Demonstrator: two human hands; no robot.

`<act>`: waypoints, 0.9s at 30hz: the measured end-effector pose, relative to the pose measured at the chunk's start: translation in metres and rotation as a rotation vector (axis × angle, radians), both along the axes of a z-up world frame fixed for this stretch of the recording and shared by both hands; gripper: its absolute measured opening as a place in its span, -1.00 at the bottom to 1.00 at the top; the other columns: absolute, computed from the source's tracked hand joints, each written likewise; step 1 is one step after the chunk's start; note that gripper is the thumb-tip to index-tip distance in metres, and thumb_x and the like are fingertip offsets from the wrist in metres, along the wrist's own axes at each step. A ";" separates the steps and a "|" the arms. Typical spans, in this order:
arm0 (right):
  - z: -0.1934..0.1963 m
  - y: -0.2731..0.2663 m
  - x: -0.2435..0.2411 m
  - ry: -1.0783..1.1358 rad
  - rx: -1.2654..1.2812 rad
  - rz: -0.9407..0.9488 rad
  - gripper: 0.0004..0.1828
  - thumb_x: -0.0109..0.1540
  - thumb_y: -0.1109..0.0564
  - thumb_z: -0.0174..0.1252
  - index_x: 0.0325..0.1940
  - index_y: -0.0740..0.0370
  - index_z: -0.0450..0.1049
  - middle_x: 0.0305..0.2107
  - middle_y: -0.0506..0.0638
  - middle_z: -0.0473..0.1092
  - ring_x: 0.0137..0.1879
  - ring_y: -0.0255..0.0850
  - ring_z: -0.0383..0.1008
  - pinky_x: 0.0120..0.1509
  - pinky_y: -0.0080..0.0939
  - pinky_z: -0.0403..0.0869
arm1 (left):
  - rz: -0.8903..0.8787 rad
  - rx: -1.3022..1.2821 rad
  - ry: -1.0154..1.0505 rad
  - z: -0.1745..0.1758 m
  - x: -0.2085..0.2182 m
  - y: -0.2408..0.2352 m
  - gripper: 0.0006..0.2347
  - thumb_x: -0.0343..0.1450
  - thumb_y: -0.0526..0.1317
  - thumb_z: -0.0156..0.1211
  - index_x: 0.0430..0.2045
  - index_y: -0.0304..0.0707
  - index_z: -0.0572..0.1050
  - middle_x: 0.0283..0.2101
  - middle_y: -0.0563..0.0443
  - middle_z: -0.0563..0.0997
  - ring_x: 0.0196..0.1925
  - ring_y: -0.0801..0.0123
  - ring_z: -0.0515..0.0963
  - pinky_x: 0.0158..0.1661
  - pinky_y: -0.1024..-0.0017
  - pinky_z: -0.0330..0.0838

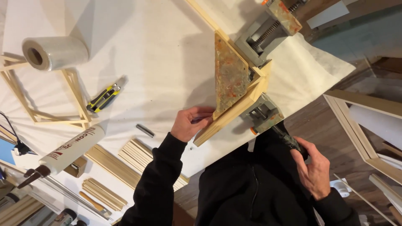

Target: Applying glue to wooden frame components and securing them in a corner clamp.

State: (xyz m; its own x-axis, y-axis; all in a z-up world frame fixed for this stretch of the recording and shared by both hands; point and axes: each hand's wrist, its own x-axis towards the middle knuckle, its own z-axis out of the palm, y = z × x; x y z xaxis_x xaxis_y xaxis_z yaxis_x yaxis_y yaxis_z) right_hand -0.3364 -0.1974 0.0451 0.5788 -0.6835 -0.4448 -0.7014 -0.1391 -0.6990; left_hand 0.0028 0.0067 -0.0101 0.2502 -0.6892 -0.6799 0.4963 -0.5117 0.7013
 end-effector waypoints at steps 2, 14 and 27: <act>-0.007 0.002 -0.008 -0.035 -0.002 0.016 -0.63 0.31 0.15 0.19 0.20 0.27 0.46 -0.15 0.16 0.53 -0.07 -0.15 0.57 0.04 -0.24 0.48 | 0.003 0.007 0.004 0.000 -0.002 0.003 -0.67 0.42 -0.47 0.20 0.10 -0.51 0.50 0.03 -0.19 0.67 0.09 0.31 0.66 0.20 0.33 0.52; -0.050 -0.016 -0.038 -0.100 0.931 -0.266 -0.47 0.45 -0.09 -0.20 0.02 0.40 0.52 -0.65 -0.16 0.19 -0.53 -0.39 0.06 -0.45 -0.36 0.10 | -0.014 0.062 0.007 0.007 -0.001 0.000 -0.67 0.41 -0.45 0.21 0.09 -0.52 0.50 0.03 -0.19 0.67 0.09 0.30 0.66 0.17 0.32 0.53; -0.030 -0.025 -0.018 0.026 0.881 -0.208 -0.37 0.48 -0.18 -0.28 -0.08 0.36 0.56 -0.69 -0.11 0.19 -0.56 -0.33 0.13 -0.45 -0.30 0.19 | -0.043 0.052 -0.038 0.010 -0.001 -0.008 -0.69 0.42 -0.43 0.20 0.08 -0.50 0.52 0.02 -0.17 0.68 0.06 0.34 0.67 0.18 0.34 0.53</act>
